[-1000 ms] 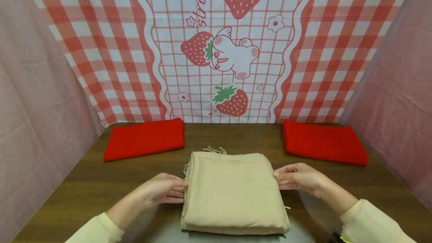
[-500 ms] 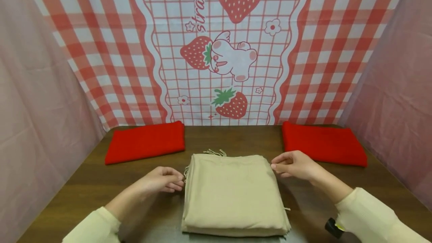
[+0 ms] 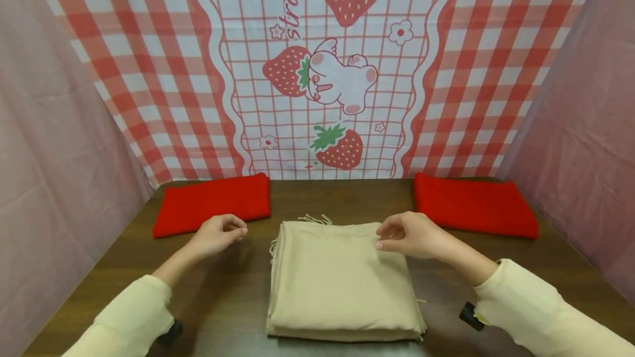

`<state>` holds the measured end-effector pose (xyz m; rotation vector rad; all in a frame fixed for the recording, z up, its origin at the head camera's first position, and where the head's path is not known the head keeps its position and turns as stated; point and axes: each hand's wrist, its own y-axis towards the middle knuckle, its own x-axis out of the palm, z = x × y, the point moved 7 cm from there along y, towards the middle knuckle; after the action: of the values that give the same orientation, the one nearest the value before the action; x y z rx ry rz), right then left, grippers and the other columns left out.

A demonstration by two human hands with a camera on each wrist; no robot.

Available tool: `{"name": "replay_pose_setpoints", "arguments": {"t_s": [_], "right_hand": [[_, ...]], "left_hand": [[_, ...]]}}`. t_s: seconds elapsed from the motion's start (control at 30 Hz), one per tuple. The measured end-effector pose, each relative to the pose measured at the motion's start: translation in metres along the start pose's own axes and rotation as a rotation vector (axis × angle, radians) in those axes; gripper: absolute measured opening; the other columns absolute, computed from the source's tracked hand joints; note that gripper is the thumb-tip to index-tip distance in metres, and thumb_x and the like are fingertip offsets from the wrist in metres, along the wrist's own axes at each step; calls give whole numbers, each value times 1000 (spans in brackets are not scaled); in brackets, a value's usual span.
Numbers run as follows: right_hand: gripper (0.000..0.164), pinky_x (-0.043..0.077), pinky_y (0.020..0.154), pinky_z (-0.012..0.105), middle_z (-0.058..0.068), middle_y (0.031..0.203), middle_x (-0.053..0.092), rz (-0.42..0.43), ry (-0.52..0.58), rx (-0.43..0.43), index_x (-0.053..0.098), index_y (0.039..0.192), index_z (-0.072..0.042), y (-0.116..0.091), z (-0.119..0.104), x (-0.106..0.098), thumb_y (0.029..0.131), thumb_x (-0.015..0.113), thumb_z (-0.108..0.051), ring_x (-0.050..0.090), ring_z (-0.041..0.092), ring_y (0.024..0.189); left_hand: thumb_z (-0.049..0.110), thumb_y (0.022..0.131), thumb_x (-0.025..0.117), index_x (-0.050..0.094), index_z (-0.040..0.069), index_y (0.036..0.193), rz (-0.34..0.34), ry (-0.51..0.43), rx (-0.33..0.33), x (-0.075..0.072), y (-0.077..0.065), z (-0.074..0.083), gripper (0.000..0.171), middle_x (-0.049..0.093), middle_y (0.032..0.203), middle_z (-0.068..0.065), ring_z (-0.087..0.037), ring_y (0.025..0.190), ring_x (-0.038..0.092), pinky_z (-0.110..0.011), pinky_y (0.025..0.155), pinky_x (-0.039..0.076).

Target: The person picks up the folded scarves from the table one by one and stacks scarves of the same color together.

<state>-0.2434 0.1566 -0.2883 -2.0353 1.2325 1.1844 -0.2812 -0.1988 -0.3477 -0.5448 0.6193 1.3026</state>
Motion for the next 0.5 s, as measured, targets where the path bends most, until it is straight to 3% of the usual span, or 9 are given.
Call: {"name": "replay_pose_setpoints", "arguments": {"t_s": [0.1,0.23,0.5], "right_hand": [[34,58,73,30,7,96,75,-34,-4,-31,71,103,-3,2,-10,4,82,75,-30,70,16,84],[33,58,72,27,7,96,75,-68,-3,-62,71,102,-4,6,-21,8,82,75,-30,71,15,84],[32,56,73,22,5,98,74,-154,-3,-132,70,103,-5,9,-40,22,83,74,-30,70,11,85]], "left_hand": [[21,93,59,65,2,108,45,129,26,-12,9,1,25,69,103,-15,-24,93,63,-39,81,55],[19,94,58,62,-2,111,80,219,67,-24,22,1,27,67,107,-19,-32,99,61,-47,88,52],[19,93,59,52,-8,124,155,379,26,-40,42,-13,41,58,123,-29,-42,109,57,-55,95,48]]}}
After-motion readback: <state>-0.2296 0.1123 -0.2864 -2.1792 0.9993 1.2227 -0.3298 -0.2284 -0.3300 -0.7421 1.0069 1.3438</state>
